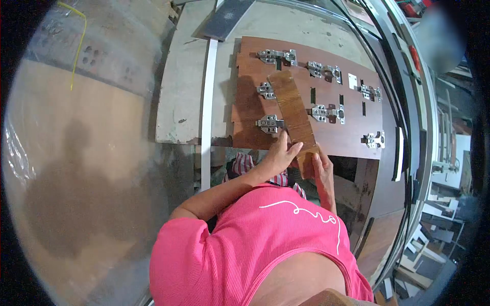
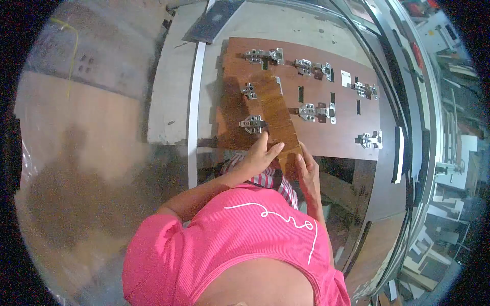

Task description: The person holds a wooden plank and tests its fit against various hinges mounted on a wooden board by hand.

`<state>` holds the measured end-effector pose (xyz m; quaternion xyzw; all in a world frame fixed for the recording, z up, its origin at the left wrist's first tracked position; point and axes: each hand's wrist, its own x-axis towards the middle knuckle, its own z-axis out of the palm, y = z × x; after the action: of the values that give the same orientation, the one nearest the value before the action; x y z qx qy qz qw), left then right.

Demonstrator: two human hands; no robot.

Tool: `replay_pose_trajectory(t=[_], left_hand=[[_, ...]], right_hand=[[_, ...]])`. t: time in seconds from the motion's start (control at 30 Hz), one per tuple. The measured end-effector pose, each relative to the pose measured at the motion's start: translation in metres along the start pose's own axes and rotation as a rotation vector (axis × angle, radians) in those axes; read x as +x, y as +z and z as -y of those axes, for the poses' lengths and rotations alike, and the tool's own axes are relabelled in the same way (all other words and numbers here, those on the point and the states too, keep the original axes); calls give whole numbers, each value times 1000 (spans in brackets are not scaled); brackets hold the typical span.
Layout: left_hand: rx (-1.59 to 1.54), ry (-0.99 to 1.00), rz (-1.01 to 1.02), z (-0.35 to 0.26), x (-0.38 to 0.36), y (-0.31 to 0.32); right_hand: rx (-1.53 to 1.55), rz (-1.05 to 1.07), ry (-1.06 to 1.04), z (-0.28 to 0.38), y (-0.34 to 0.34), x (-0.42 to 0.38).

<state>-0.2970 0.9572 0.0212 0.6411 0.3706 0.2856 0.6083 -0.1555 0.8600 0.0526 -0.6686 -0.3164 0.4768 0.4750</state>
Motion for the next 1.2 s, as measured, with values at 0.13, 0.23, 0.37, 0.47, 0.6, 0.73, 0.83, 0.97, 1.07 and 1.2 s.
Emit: replay_pose_trajectory(t=[0.13, 0.23, 0.37, 0.47, 0.6, 0.73, 0.83, 0.97, 1.07, 1.2], left_hand=[[21, -33, -7, 13, 0, -6], [37, 35, -11, 9, -2, -11], [30, -64, -27, 8, -4, -12], [48, -51, -22, 13, -2, -13], [13, -51, -25, -2, -5, -16], [-57, -75, 4, 22, 1, -9], [-54, -118, 111, -2, -13, -16], [-619, -717, 498, -6, -22, -15], [-772, -847, 599, 13, -27, -11], [-826, -969, 596, 2, -26, -12]], right_hand=[[71, 12, -1, -4, 12, 0], [56, 27, -6, 3, 14, -2], [22, 36, -12, 0, 12, -1], [-56, 14, -22, -5, 13, 3], [23, 47, 101, 14, 14, -3], [-46, 41, 8, -5, 6, 1], [-51, 52, 12, -16, -11, -12], [-75, 99, 18, -14, -29, -26], [-131, 122, 110, -31, -42, -32], [-71, 119, 68, -24, -39, -37]])
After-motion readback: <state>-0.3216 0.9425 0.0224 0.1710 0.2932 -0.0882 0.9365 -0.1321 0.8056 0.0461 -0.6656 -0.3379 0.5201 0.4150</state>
